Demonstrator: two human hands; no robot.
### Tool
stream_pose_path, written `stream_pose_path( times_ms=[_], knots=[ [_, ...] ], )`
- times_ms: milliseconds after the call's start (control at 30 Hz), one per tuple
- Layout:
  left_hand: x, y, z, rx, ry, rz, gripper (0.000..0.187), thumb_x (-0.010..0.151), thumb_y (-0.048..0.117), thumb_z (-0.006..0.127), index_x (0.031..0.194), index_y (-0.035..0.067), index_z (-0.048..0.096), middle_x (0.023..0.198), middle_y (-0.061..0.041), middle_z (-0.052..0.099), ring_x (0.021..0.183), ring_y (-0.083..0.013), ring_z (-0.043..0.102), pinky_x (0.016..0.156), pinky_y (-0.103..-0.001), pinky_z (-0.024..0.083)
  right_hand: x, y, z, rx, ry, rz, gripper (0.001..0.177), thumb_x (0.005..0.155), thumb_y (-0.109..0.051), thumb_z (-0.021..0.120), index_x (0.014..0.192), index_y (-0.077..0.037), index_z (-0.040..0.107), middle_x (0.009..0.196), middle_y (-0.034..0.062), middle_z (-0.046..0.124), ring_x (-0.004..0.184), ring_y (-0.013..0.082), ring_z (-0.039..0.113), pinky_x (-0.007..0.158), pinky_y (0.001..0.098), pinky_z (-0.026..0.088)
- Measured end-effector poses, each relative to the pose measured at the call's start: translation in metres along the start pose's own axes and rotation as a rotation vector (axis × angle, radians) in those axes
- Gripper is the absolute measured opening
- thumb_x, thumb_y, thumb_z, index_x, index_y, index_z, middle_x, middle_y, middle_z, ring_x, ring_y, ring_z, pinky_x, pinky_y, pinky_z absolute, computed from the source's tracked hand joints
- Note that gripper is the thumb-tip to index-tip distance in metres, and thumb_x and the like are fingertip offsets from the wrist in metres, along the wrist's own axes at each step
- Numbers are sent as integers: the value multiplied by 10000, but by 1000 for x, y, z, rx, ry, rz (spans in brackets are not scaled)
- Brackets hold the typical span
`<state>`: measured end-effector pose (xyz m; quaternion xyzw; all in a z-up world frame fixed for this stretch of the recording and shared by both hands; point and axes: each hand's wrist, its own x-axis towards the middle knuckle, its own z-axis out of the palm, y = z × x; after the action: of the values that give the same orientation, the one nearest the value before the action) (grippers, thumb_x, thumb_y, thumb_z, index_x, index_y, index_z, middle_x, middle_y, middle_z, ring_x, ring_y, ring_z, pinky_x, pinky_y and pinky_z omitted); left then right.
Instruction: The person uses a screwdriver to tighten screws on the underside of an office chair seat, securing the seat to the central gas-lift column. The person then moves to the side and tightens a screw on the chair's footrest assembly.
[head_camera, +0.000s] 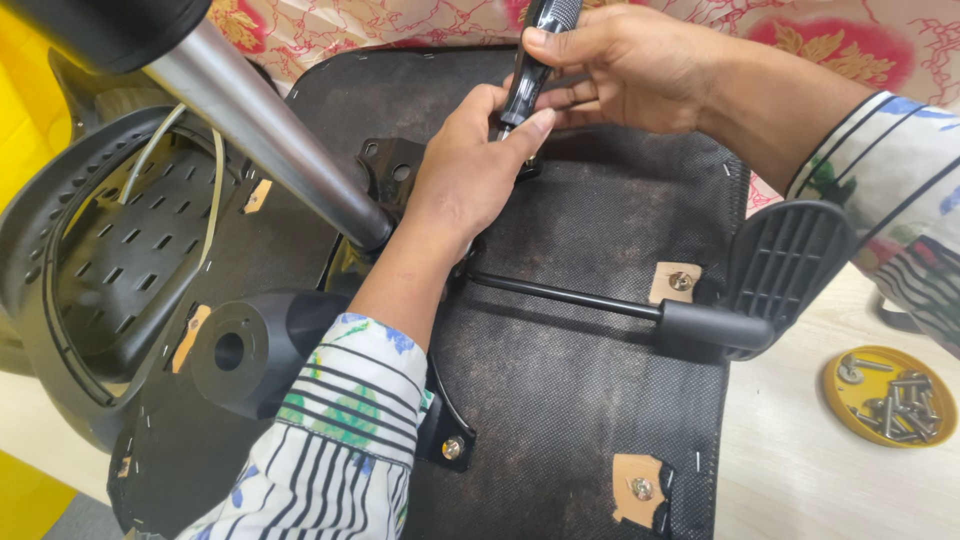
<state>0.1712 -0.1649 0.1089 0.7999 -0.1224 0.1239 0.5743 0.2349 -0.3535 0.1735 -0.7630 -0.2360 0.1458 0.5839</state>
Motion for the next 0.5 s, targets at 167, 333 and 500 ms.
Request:
stream_pose_path(
  times_ms=[167, 333, 500],
  knots=[
    [-5, 0, -5, 296, 53, 5, 570, 766, 468, 822, 1187, 134, 631, 1016, -52, 750, 947, -213, 724, 828, -359, 535, 3, -7, -13, -74, 175, -163, 276, 1067, -358, 552, 1121, -114, 670, 1117, 37, 696, 996, 146, 706, 989, 353, 606],
    [-15, -9, 5, 589, 115, 104, 579, 713, 404, 851, 1199, 141, 676, 1121, -23, 733, 1068, -280, 684, 876, -443, 503, 6, -12, -28, -297, 454, -263, 318, 1065, -326, 544, 1084, -69, 731, 1052, 74, 769, 945, 146, 769, 879, 295, 610],
    [-11, -9, 5, 606, 87, -5, 450, 785, 431, 818, 1189, 256, 723, 1202, -17, 686, 1121, -269, 661, 907, -431, 514, -10, -13, -16, -692, 548, -489, 373, 1040, -357, 553, 1102, -19, 699, 948, 78, 758, 836, 149, 769, 673, 309, 605]
  ],
)
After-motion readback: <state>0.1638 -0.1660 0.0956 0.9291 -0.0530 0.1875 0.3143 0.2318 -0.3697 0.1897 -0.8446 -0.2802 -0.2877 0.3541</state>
